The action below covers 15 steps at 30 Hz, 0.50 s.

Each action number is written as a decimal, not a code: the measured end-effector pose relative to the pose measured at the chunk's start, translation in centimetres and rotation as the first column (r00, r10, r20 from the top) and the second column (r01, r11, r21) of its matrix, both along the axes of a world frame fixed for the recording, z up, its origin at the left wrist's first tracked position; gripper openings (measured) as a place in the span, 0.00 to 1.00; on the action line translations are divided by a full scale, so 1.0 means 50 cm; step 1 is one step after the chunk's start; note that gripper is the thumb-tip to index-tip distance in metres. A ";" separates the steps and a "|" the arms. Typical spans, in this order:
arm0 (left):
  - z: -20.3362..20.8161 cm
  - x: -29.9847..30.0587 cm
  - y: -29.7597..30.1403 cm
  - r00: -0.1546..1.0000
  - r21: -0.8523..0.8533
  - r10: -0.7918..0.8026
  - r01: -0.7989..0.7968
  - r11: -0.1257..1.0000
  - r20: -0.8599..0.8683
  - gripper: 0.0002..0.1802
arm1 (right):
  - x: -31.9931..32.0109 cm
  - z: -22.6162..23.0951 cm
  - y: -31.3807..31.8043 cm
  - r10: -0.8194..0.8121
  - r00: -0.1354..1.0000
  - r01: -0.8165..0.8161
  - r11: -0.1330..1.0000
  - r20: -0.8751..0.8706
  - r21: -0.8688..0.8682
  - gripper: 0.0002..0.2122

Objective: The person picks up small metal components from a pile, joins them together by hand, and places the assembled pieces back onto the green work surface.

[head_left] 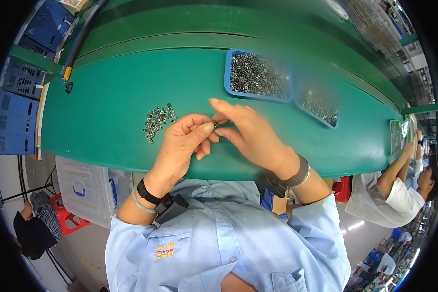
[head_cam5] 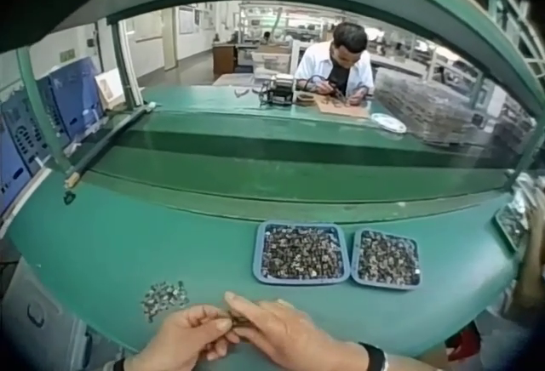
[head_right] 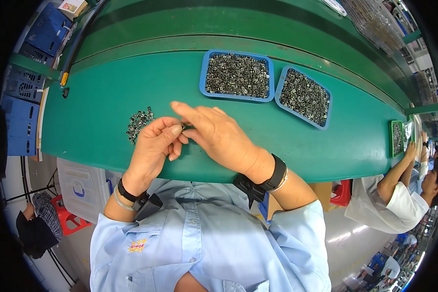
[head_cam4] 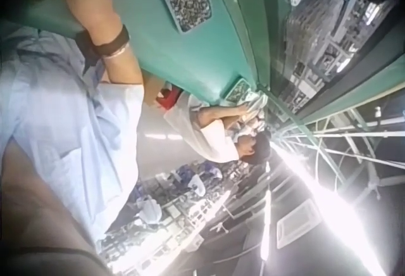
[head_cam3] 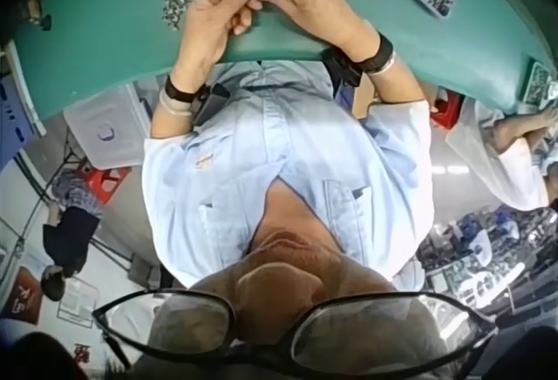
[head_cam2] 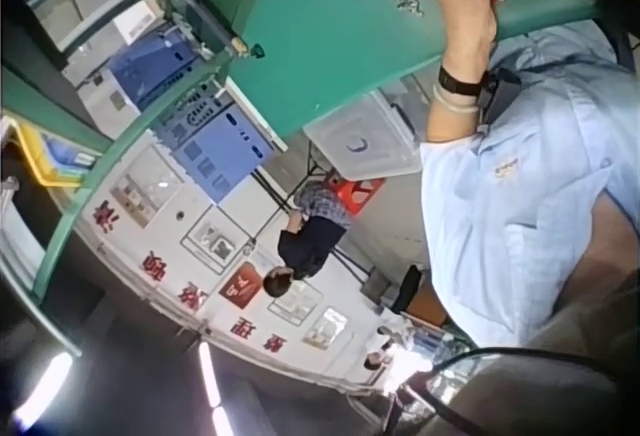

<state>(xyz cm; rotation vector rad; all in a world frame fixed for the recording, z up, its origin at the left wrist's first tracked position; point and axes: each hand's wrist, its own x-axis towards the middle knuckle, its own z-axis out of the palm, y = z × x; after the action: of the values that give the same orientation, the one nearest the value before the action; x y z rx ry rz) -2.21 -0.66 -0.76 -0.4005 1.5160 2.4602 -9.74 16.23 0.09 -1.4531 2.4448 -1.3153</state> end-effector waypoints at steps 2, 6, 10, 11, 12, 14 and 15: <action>-0.001 0.002 0.006 0.997 -0.150 0.041 -0.050 0.987 -0.059 0.07 | 0.003 0.002 0.004 -0.039 0.978 0.065 0.990 0.205 -0.124 0.23; 0.007 0.010 0.018 0.993 -0.303 0.009 -0.046 0.952 -0.120 0.07 | -0.001 0.010 0.016 0.059 0.965 -0.026 0.991 0.255 -0.130 0.23; 0.010 0.016 0.022 0.987 -0.295 -0.004 -0.045 0.955 -0.162 0.06 | -0.001 0.008 0.024 0.073 0.942 -0.031 0.991 0.328 -0.130 0.23; 0.011 0.016 0.023 0.987 -0.297 -0.004 -0.046 0.954 -0.163 0.06 | 0.000 0.009 0.025 0.074 0.942 -0.032 0.991 0.327 -0.133 0.23; 0.013 0.016 0.023 0.986 -0.314 -0.012 -0.041 0.949 -0.165 0.06 | 0.003 0.009 0.026 0.065 0.930 -0.013 0.989 0.363 -0.146 0.23; 0.014 0.017 0.025 0.985 -0.345 -0.028 -0.032 0.938 -0.168 0.06 | 0.009 0.010 0.027 0.050 0.900 0.025 0.986 0.433 -0.166 0.22; 0.014 0.016 0.025 0.985 -0.346 -0.028 -0.032 0.938 -0.169 0.06 | 0.008 0.009 0.029 0.050 0.900 0.025 0.986 0.432 -0.167 0.22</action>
<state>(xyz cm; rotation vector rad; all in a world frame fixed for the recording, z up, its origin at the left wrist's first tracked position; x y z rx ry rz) -1.39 0.57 -0.04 -0.2514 2.0331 2.2743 -9.34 17.69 0.57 -1.0454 2.0735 -1.6653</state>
